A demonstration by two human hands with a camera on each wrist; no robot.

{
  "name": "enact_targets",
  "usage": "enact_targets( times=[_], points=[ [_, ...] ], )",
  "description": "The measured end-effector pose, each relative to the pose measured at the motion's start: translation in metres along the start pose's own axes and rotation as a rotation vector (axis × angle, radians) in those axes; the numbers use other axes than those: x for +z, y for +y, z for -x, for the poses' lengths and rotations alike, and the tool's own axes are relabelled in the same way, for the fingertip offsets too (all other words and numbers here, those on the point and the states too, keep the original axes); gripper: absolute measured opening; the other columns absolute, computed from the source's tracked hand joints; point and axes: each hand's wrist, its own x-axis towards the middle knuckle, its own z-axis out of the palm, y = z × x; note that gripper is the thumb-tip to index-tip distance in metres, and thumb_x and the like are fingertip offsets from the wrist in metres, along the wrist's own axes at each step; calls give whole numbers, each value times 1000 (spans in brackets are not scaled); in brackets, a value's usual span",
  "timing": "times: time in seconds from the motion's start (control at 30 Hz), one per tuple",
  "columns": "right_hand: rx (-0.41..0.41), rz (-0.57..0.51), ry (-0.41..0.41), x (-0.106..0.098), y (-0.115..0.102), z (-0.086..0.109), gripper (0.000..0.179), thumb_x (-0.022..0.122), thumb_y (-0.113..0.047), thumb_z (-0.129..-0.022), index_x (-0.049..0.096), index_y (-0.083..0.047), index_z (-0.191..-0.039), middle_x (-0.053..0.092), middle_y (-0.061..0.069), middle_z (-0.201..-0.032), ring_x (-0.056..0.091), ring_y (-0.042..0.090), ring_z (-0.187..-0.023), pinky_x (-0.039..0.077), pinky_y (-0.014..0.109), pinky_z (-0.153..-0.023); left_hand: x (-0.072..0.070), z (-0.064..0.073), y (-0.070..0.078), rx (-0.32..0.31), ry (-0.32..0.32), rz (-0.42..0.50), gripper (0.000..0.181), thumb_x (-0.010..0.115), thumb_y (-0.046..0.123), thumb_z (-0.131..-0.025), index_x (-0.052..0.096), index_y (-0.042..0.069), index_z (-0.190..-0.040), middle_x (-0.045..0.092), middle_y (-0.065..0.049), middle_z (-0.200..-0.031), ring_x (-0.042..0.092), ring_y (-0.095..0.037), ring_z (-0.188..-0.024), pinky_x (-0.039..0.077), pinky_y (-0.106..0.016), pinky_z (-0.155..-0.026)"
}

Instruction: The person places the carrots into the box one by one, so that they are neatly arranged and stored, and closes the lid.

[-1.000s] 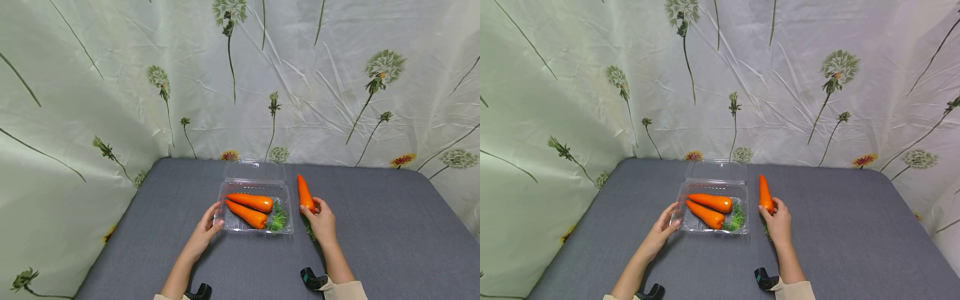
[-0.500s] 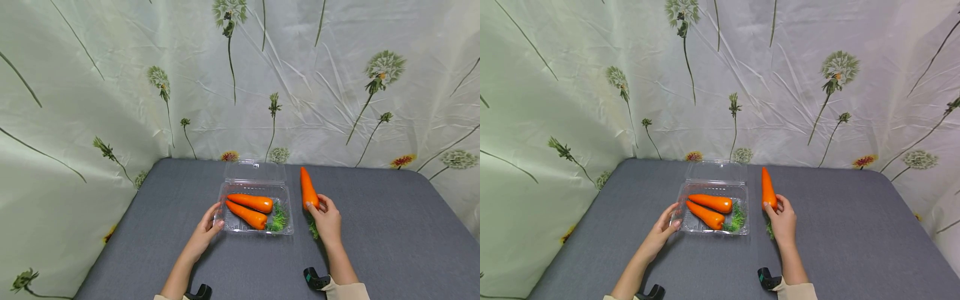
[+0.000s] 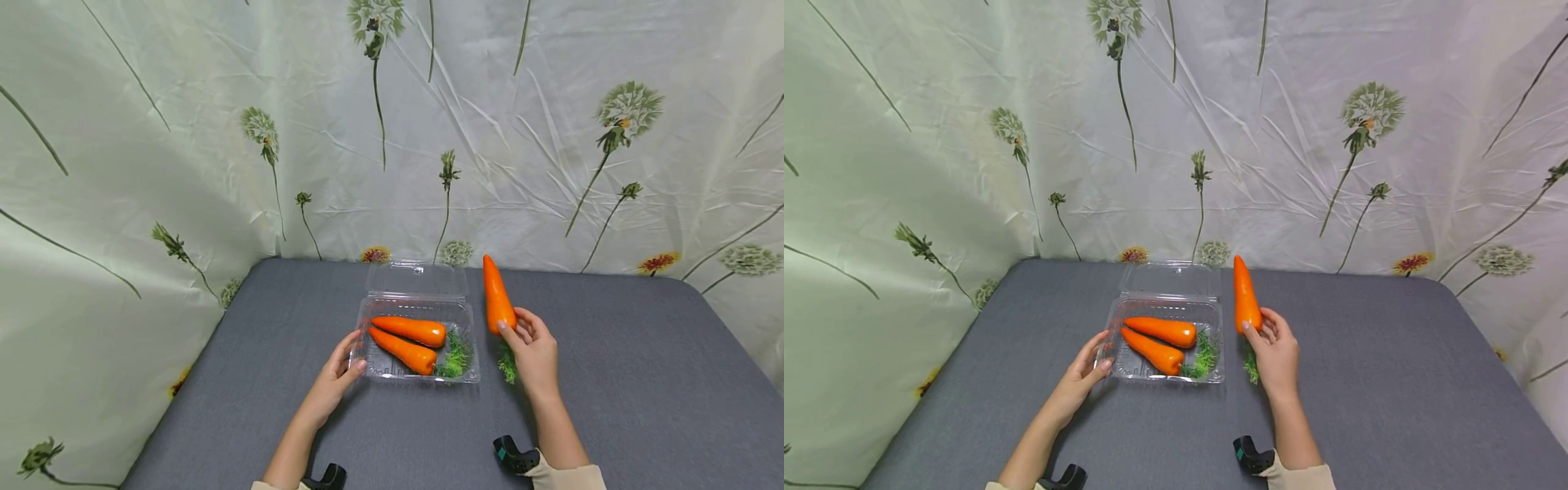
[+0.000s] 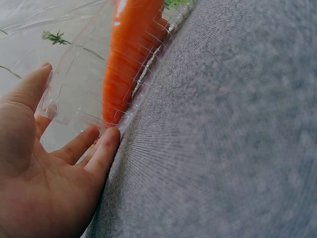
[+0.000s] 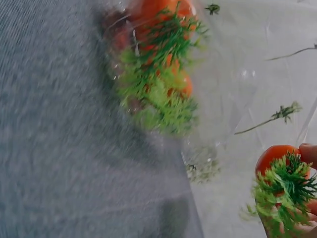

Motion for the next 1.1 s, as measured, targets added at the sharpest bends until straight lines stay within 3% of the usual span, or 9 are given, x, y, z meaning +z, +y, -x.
enact_targets(
  times=[0.2,0.3,0.5,0.7,0.9,1.1],
  points=[
    [-29,-71,-10,6,-10,1,44,65,-6,-82,49,5,-121,54,20,-115,53,13,-98,41,10,-74,0,0,1,-14,3,3,57,54,10,-90,27,10,-140,32,-25,-135,39,-41,-116,36,-44,-90],
    [-28,-157,-4,11,-15,2,41,65,-1,-81,51,7,-119,56,17,-111,55,6,-93,43,13,-76,0,-1,1,-13,3,3,57,54,10,-90,27,10,-140,31,-25,-135,38,-41,-116,35,-44,-90],
    [13,-295,-40,20,-23,4,40,63,1,-82,51,6,-120,57,10,-107,57,8,-94,44,18,-77,0,0,2,-13,-1,4,57,54,11,-90,26,9,-140,31,-26,-136,37,-41,-117,35,-44,-90],
    [-2,-308,-114,28,-30,4,43,62,-2,-84,47,5,-123,51,19,-116,53,14,-100,43,19,-79,-1,-2,-3,1,-2,7,56,54,9,-90,26,8,-140,32,-26,-135,38,-41,-116,36,-43,-89],
    [-36,-256,-132,38,-33,3,47,63,-6,-84,45,2,-126,50,14,-120,47,17,-106,35,26,-92,-5,-7,-23,-1,7,16,56,55,12,-90,29,17,-140,33,-20,-136,39,-37,-117,35,-43,-90],
    [-89,-270,-141,50,-28,3,50,64,-6,-83,43,0,-127,48,13,-122,43,18,-113,33,36,-94,-5,-7,-24,5,6,23,56,54,13,-90,28,17,-140,33,-20,-136,38,-36,-118,35,-43,-90]
  ],
)
